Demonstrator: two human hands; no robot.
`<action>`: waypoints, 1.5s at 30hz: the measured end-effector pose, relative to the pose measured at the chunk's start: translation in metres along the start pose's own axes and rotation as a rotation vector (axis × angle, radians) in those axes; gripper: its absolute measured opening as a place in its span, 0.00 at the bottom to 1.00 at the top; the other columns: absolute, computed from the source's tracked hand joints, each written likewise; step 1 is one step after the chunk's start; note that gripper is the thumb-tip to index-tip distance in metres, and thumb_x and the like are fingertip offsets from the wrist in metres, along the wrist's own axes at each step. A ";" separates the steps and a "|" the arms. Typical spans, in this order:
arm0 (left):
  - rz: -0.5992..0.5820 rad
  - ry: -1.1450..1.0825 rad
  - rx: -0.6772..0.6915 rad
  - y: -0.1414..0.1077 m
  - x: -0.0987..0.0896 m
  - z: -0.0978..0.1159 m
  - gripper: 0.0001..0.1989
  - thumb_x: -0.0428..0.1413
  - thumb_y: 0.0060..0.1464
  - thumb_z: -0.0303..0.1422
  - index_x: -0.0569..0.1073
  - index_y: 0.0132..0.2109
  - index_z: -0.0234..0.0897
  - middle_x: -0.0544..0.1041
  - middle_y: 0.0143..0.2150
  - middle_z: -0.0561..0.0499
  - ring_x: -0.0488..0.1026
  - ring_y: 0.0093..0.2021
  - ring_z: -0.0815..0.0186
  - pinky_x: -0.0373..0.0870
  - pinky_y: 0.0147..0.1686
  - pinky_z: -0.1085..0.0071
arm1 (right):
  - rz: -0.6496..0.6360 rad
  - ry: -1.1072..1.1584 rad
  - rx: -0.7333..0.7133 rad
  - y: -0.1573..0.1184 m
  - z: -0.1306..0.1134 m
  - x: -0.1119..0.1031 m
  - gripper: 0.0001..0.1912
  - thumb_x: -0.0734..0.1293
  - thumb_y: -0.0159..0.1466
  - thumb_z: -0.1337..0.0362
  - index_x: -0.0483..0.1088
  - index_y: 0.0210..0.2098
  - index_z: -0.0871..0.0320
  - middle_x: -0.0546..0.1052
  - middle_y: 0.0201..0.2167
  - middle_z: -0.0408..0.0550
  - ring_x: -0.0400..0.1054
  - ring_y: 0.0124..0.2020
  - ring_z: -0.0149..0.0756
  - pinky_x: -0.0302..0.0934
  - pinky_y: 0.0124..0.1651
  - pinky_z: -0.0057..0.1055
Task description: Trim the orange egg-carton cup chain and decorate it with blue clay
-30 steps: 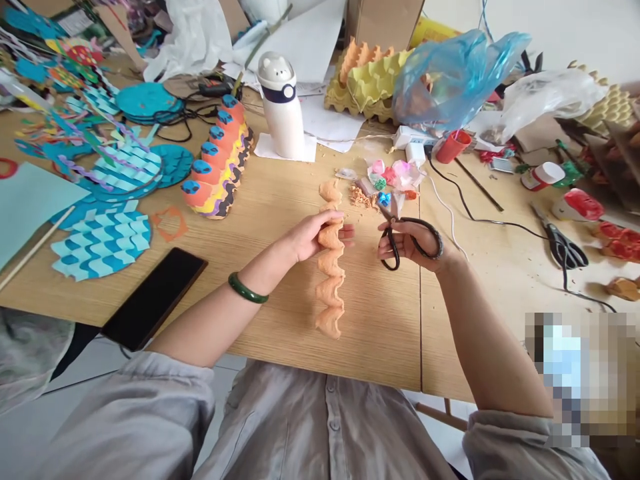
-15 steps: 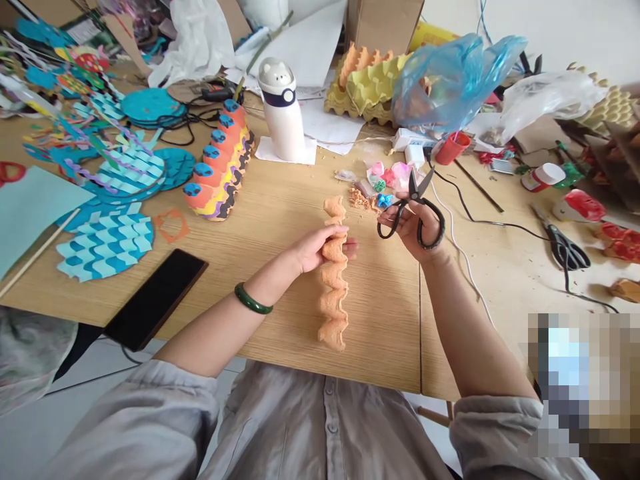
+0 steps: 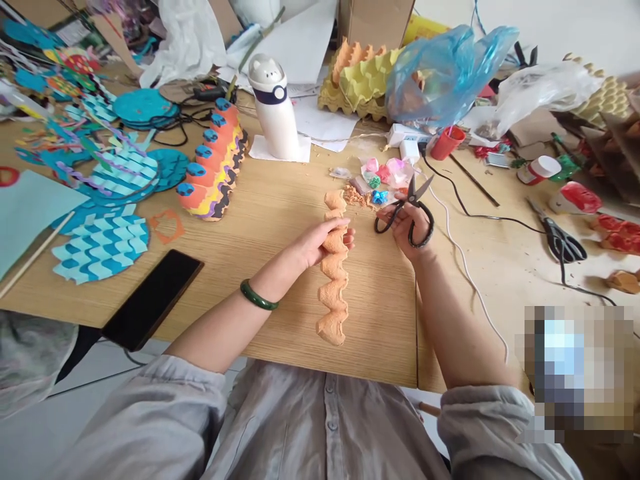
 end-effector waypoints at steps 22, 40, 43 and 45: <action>0.065 -0.100 0.033 -0.015 -0.020 -0.003 0.08 0.65 0.52 0.30 0.73 0.34 0.32 0.77 0.30 0.52 0.71 0.24 0.75 0.67 0.25 0.77 | 0.274 0.035 -0.044 0.006 0.007 0.011 0.13 0.71 0.60 0.53 0.71 0.38 0.53 0.75 0.25 0.39 0.73 0.28 0.30 0.77 0.44 0.34; -0.084 -0.051 0.096 -0.012 -0.035 -0.009 0.12 0.68 0.48 0.36 0.74 0.35 0.35 0.75 0.29 0.54 0.71 0.25 0.73 0.68 0.26 0.76 | 0.376 -0.009 -0.043 0.008 0.012 0.016 0.13 0.70 0.59 0.51 0.68 0.38 0.50 0.75 0.29 0.40 0.72 0.30 0.32 0.78 0.45 0.39; -0.048 -0.050 0.110 -0.015 -0.032 -0.008 0.14 0.68 0.47 0.36 0.72 0.35 0.35 0.73 0.29 0.55 0.73 0.26 0.72 0.71 0.29 0.74 | 0.225 -0.088 0.002 -0.011 0.005 0.033 0.13 0.70 0.60 0.53 0.69 0.41 0.50 0.74 0.31 0.40 0.70 0.29 0.31 0.75 0.36 0.34; -0.003 -0.049 0.112 -0.017 -0.029 -0.008 0.15 0.68 0.47 0.36 0.71 0.34 0.36 0.72 0.28 0.56 0.73 0.27 0.71 0.72 0.30 0.72 | 0.111 -0.152 0.055 -0.031 0.002 0.045 0.12 0.69 0.61 0.53 0.70 0.41 0.50 0.73 0.29 0.40 0.68 0.27 0.32 0.71 0.29 0.31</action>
Point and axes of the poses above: each hand's wrist, its own y-axis towards the middle knuckle, its own x-axis out of the palm, z = x × y, the point moved 1 cm from there along y, towards the middle knuckle
